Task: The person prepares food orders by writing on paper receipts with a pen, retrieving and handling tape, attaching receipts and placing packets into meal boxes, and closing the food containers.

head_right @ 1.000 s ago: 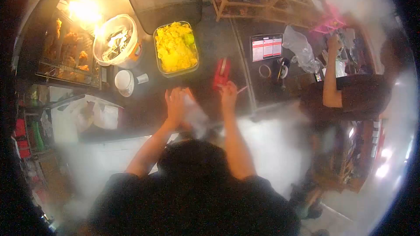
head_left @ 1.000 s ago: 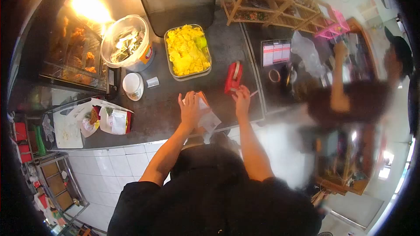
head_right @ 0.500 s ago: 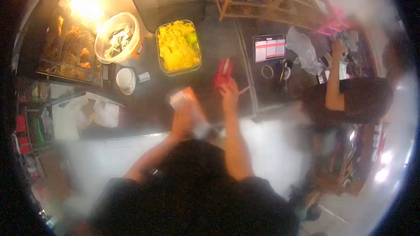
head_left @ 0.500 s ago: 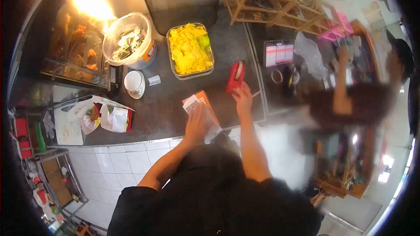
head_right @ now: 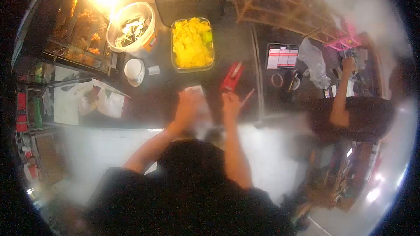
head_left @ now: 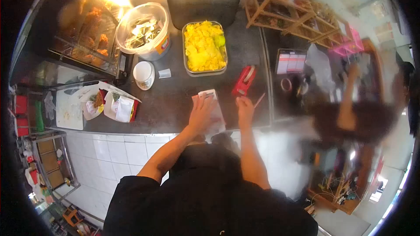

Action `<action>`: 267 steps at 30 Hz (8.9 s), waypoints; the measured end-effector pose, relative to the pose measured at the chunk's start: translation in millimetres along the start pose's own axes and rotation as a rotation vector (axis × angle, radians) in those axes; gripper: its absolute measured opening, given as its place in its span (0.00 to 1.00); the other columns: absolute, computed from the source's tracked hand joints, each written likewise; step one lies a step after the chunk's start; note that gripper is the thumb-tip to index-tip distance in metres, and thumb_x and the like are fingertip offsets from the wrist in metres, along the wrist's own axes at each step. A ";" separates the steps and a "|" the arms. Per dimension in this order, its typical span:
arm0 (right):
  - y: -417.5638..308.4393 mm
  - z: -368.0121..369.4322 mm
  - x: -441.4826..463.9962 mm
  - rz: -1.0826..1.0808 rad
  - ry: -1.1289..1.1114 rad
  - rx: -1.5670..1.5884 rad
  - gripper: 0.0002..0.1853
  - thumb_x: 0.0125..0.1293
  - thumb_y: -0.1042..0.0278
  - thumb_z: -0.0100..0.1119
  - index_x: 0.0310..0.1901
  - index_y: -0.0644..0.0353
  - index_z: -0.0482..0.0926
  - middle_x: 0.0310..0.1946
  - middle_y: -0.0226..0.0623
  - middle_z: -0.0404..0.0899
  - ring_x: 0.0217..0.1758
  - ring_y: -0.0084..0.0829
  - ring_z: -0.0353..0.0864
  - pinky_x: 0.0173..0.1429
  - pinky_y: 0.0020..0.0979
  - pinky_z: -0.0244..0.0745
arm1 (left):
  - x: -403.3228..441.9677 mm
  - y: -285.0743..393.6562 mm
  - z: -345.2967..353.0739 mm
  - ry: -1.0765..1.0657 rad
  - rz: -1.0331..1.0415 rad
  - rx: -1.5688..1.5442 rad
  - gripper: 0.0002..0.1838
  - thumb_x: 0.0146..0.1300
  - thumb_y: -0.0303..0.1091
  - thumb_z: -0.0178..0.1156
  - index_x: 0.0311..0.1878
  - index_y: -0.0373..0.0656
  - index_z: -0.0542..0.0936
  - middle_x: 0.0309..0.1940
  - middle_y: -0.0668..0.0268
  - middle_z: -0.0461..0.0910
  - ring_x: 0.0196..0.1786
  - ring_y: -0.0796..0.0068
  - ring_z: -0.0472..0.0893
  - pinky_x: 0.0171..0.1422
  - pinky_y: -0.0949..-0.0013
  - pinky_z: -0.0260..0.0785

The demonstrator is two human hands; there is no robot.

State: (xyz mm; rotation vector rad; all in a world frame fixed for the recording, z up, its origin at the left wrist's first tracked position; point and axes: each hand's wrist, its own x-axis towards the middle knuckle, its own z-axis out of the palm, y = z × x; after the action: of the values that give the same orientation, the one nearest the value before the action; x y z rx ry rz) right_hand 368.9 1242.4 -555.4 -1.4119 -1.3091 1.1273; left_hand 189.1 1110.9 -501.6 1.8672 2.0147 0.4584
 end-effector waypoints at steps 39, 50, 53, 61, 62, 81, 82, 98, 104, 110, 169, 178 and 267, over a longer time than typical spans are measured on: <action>-55.3 105.9 18.3 -0.009 -0.644 -0.083 0.12 0.65 0.69 0.68 0.43 0.70 0.86 0.63 0.43 0.77 0.55 0.33 0.82 0.61 0.29 0.72 | -9.5 1.2 3.8 0.227 -0.109 -0.078 0.53 0.52 0.55 0.72 0.74 0.32 0.62 0.76 0.50 0.60 0.80 0.52 0.57 0.83 0.45 0.44; 14.8 133.8 37.1 0.307 -0.660 -0.283 0.12 0.54 0.67 0.71 0.37 0.65 0.89 0.30 0.39 0.88 0.32 0.34 0.85 0.42 0.36 0.79 | -14.3 6.0 4.4 0.264 -0.090 -0.066 0.54 0.51 0.57 0.71 0.74 0.32 0.62 0.77 0.53 0.61 0.80 0.55 0.57 0.83 0.46 0.45; -2.8 145.9 53.0 0.162 -0.860 -0.789 0.13 0.49 0.63 0.74 0.34 0.62 0.89 0.31 0.46 0.88 0.31 0.43 0.87 0.42 0.41 0.80 | -16.2 12.7 -3.1 0.145 -0.144 -0.145 0.54 0.51 0.57 0.71 0.75 0.33 0.62 0.77 0.54 0.60 0.80 0.57 0.57 0.83 0.47 0.45; -54.7 139.7 38.9 -0.146 -0.720 -0.877 0.27 0.57 0.47 0.69 0.53 0.58 0.84 0.44 0.53 0.86 0.49 0.48 0.86 0.54 0.45 0.79 | -19.5 17.9 -8.8 0.195 -0.133 -0.097 0.55 0.51 0.56 0.72 0.76 0.35 0.60 0.78 0.55 0.59 0.81 0.57 0.57 0.83 0.47 0.45; -61.2 135.8 35.3 -0.156 -0.824 -0.685 0.27 0.61 0.48 0.67 0.57 0.56 0.82 0.47 0.53 0.85 0.53 0.48 0.85 0.57 0.46 0.78 | -20.8 18.5 -11.0 0.197 -0.124 -0.096 0.55 0.51 0.56 0.72 0.76 0.35 0.60 0.78 0.55 0.59 0.81 0.57 0.57 0.83 0.47 0.45; -95.5 22.0 -114.5 -0.182 -0.616 -1.038 0.59 0.50 0.48 0.76 0.81 0.36 0.48 0.81 0.55 0.39 0.76 0.62 0.56 0.62 0.78 0.61 | -65.5 -51.6 66.0 -0.024 -0.594 -1.745 0.21 0.67 0.28 0.51 0.63 0.39 0.68 0.57 0.55 0.75 0.57 0.61 0.79 0.59 0.58 0.76; -98.3 15.2 -111.3 -0.169 -0.678 -1.076 0.58 0.51 0.48 0.75 0.81 0.33 0.48 0.80 0.54 0.42 0.75 0.62 0.58 0.62 0.75 0.63 | -59.4 -45.9 57.9 -0.059 -0.802 -1.776 0.20 0.67 0.29 0.52 0.62 0.40 0.69 0.56 0.56 0.75 0.55 0.61 0.80 0.57 0.58 0.77; -73.6 -29.4 27.1 -0.068 -0.041 -0.406 0.21 0.63 0.57 0.65 0.51 0.64 0.82 0.42 0.47 0.84 0.47 0.47 0.84 0.54 0.42 0.76 | -23.8 68.5 -31.7 0.208 -0.138 -0.472 0.33 0.63 0.32 0.61 0.70 0.31 0.65 0.66 0.44 0.69 0.70 0.45 0.68 0.76 0.55 0.58; -97.3 -2.5 58.0 0.422 -0.115 0.168 0.12 0.62 0.60 0.67 0.38 0.62 0.85 0.28 0.37 0.85 0.34 0.35 0.85 0.41 0.40 0.76 | -41.6 76.7 28.5 0.187 0.167 0.039 0.24 0.61 0.32 0.61 0.60 0.33 0.75 0.64 0.44 0.72 0.67 0.42 0.71 0.71 0.50 0.64; -64.1 22.8 62.3 0.476 0.023 0.424 0.06 0.59 0.69 0.70 0.33 0.61 0.84 0.28 0.34 0.83 0.30 0.27 0.82 0.33 0.33 0.72 | -11.6 96.0 -5.1 0.273 -0.033 -0.416 0.16 0.63 0.32 0.61 0.52 0.36 0.78 0.52 0.49 0.80 0.57 0.46 0.78 0.64 0.47 0.68; 5.9 11.5 72.4 -0.043 -1.355 -0.870 0.12 0.65 0.63 0.55 0.34 0.65 0.82 0.25 0.41 0.83 0.25 0.35 0.84 0.27 0.38 0.79 | -4.8 -6.0 151.4 0.892 -1.152 -0.962 0.10 0.62 0.29 0.61 0.45 0.38 0.75 0.35 0.59 0.79 0.39 0.64 0.80 0.42 0.59 0.74; 5.1 -17.1 47.6 -0.235 -0.897 -0.975 0.17 0.60 0.56 0.66 0.43 0.62 0.83 0.38 0.54 0.85 0.45 0.51 0.86 0.51 0.48 0.80 | -23.0 -11.4 150.6 0.999 -0.901 -0.742 0.13 0.57 0.25 0.63 0.46 0.38 0.77 0.35 0.58 0.81 0.41 0.63 0.81 0.45 0.60 0.75; -321.3 140.9 -194.7 -0.053 -0.597 0.304 0.14 0.66 0.78 0.63 0.53 0.67 0.81 0.43 0.36 0.86 0.44 0.25 0.85 0.49 0.29 0.80 | -181.1 -25.7 -240.6 0.521 -0.355 -1.617 0.23 0.67 0.19 0.57 0.65 0.32 0.72 0.58 0.58 0.79 0.59 0.68 0.79 0.67 0.64 0.70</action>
State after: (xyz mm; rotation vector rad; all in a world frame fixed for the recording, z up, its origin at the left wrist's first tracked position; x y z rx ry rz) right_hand 160.2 1069.7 -259.4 -0.8376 -1.4801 1.7090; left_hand 66.3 929.2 -293.7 0.3774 1.2106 1.8191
